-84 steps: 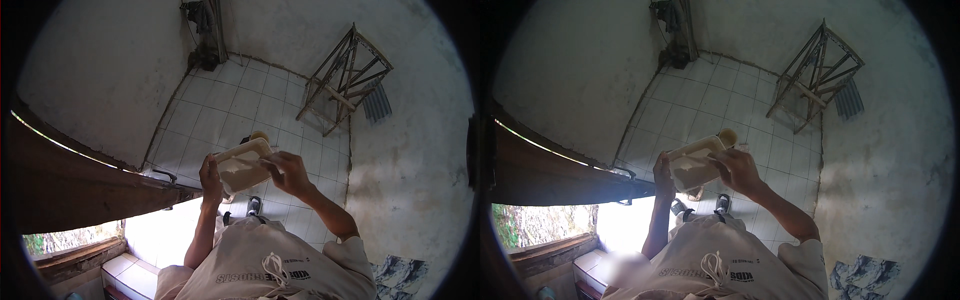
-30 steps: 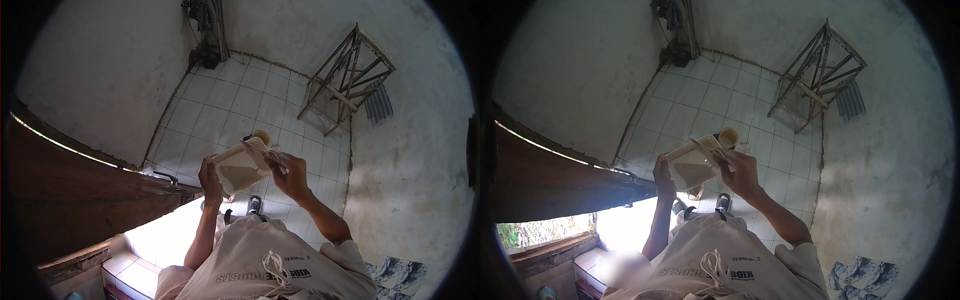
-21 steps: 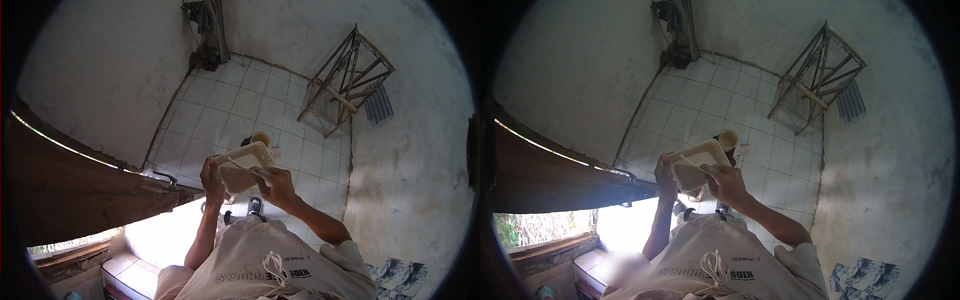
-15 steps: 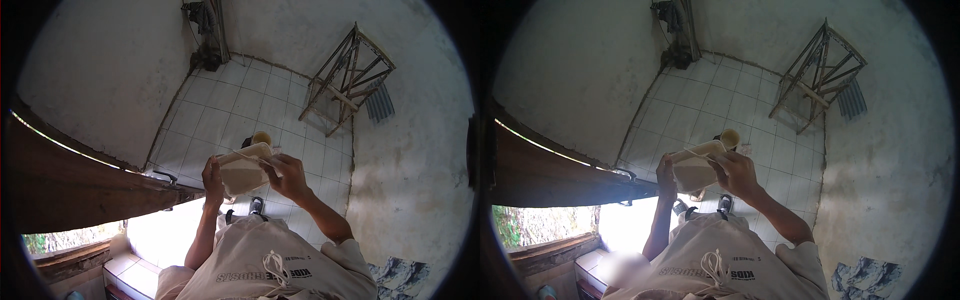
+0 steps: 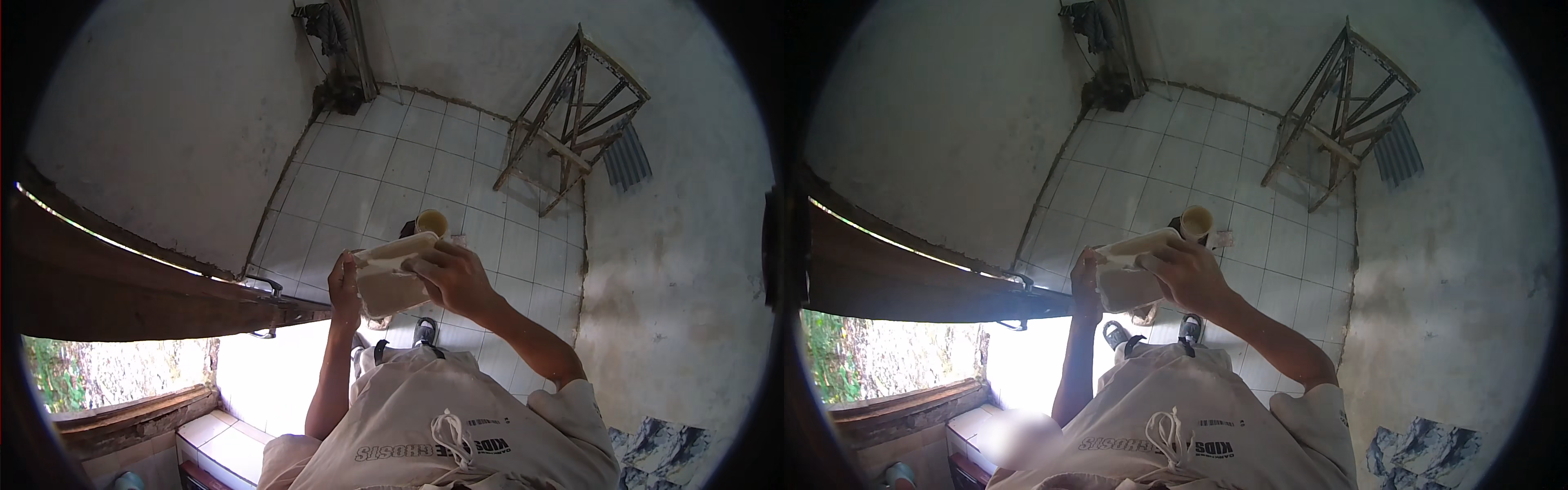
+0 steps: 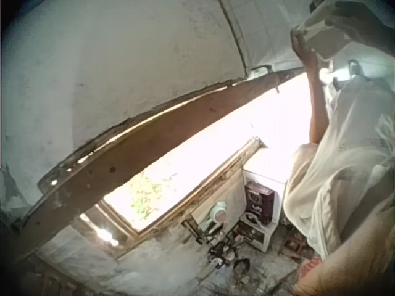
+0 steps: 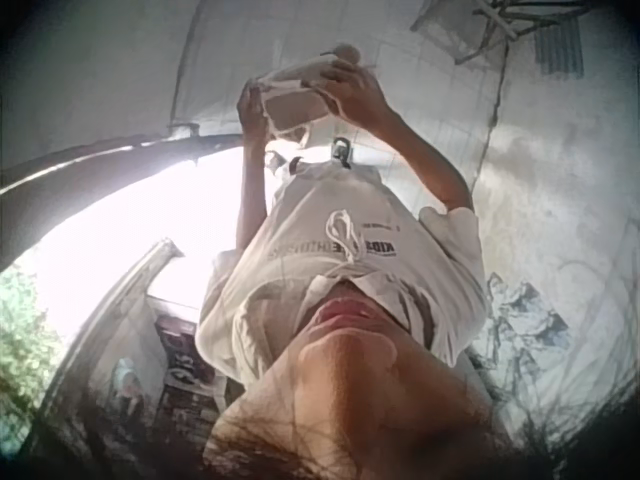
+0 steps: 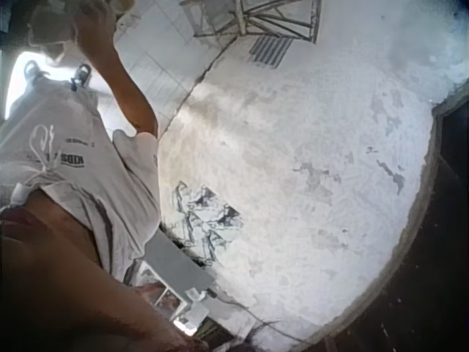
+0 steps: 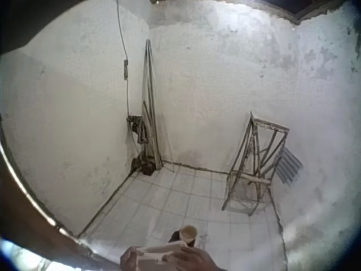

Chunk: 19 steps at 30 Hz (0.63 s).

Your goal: Applying plaster or putty to a wall or ceiling surface using a tray and a putty knife.

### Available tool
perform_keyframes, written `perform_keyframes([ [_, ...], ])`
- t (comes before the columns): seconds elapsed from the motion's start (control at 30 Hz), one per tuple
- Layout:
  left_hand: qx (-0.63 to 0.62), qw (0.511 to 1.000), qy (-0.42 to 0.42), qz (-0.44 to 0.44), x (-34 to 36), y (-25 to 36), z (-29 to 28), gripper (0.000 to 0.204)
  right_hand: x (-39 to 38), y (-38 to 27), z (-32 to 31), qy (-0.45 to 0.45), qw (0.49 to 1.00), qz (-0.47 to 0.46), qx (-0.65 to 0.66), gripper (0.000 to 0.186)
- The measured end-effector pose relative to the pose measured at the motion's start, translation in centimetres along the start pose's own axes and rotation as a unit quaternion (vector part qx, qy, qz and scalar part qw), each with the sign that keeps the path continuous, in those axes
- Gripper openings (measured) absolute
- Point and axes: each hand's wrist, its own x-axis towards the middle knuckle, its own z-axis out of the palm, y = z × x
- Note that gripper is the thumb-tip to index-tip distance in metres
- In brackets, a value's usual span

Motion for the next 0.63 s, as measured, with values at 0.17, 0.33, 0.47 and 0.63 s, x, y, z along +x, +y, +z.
perform_keyframes([
  [0.17,0.035,0.996,-0.072,-0.038,-0.3,-1.2,-0.2,0.056,-1.9,0.8,2.1,-0.098,0.994,-0.031,-0.024,0.03],
  [0.33,0.051,0.996,-0.069,0.01,0.0,-3.7,-1.6,0.062,-2.2,2.4,2.1,-0.161,0.984,-0.046,0.055,0.029],
  [0.47,-0.021,0.998,-0.005,-0.058,-0.1,-5.0,-0.7,0.036,-0.4,5.6,3.4,-0.122,0.99,-0.038,0.052,0.026],
  [0.63,-0.004,0.996,-0.056,-0.069,-1.1,-4.7,-0.4,0.041,1.5,9.3,6.4,-0.129,0.975,-0.04,0.177,0.035],
])
